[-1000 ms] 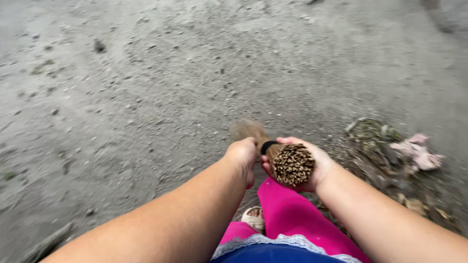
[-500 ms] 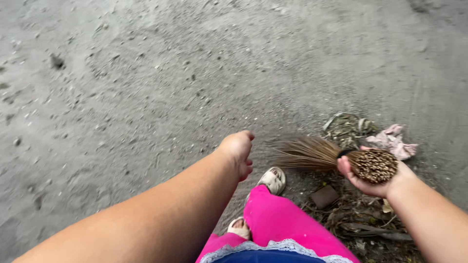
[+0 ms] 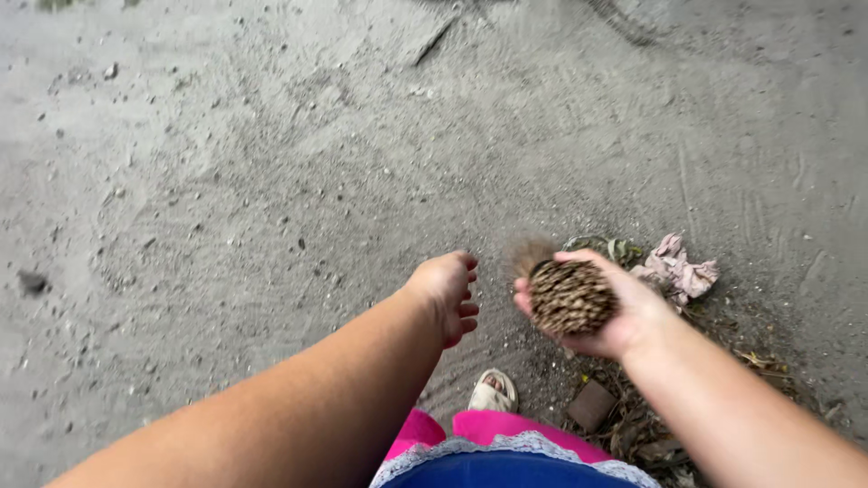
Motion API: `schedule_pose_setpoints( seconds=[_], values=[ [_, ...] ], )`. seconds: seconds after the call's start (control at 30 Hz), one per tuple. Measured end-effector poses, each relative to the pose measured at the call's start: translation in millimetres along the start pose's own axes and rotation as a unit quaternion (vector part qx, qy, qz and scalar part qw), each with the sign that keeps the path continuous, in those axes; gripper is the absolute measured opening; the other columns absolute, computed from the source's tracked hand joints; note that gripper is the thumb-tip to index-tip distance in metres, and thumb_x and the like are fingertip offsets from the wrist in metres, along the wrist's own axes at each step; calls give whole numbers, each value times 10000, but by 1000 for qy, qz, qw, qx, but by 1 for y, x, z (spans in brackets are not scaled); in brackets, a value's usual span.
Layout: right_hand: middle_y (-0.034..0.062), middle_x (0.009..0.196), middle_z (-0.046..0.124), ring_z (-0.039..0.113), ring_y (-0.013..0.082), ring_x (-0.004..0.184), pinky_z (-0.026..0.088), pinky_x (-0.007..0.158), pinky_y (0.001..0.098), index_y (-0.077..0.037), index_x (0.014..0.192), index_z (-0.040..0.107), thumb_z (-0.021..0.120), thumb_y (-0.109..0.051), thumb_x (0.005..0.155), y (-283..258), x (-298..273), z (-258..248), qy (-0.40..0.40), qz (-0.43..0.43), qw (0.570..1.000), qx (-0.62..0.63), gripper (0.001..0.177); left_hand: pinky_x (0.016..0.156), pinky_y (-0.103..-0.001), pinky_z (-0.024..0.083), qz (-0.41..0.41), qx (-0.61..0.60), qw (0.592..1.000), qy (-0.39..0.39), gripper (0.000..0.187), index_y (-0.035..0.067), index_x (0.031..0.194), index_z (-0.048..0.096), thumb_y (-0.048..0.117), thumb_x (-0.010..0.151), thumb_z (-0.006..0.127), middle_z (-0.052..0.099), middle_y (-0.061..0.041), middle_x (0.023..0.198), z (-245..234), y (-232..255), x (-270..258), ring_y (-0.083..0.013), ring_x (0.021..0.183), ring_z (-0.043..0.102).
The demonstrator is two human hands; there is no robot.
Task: The person sweeps debris on the ground into a pile using a stick broom.
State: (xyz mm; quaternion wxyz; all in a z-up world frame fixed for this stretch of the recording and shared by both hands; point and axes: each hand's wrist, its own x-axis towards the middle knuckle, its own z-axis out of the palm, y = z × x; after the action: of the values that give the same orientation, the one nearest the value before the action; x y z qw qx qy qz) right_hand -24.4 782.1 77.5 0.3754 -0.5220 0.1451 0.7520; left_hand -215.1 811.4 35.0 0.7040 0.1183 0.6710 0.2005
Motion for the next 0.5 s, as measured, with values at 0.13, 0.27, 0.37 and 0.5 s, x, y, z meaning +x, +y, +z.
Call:
schedule_pose_setpoints(
  seconds=[0.13,0.27,0.37,0.5],
  values=[
    [233,999,712,733,357,893,653,794,460,38,1201,566,659,-195,873,-20,48,-5,-46,4,999,5,413,1078,-500,468,-1,28,1000,-6,505,84,1360,597,409,978,540,551,-170,1440,13,20,2,-369,1291,555],
    [259,1130,697,758,304,894,649,730,336,108,1390,435,664,-202,975,-57,90,-65,117,0,974,195,566,1029,-478,499,2,96,995,-39,488,63,1318,619,405,975,556,591,-155,1395,20,41,13,-334,1241,587],
    [292,1231,655,756,316,996,650,771,358,1,1453,478,268,-339,1094,-70,66,-140,155,-104,935,303,537,996,-449,507,-13,135,989,-59,458,102,1305,627,407,973,543,606,-116,1382,21,64,30,-304,1216,596],
    [241,1270,647,738,279,1054,639,789,340,32,1452,468,223,-455,1109,-69,25,-159,220,-138,877,405,644,963,-456,510,-20,156,984,-89,469,70,1297,641,398,977,545,626,-132,1361,33,109,61,-300,1176,604]
  ],
)
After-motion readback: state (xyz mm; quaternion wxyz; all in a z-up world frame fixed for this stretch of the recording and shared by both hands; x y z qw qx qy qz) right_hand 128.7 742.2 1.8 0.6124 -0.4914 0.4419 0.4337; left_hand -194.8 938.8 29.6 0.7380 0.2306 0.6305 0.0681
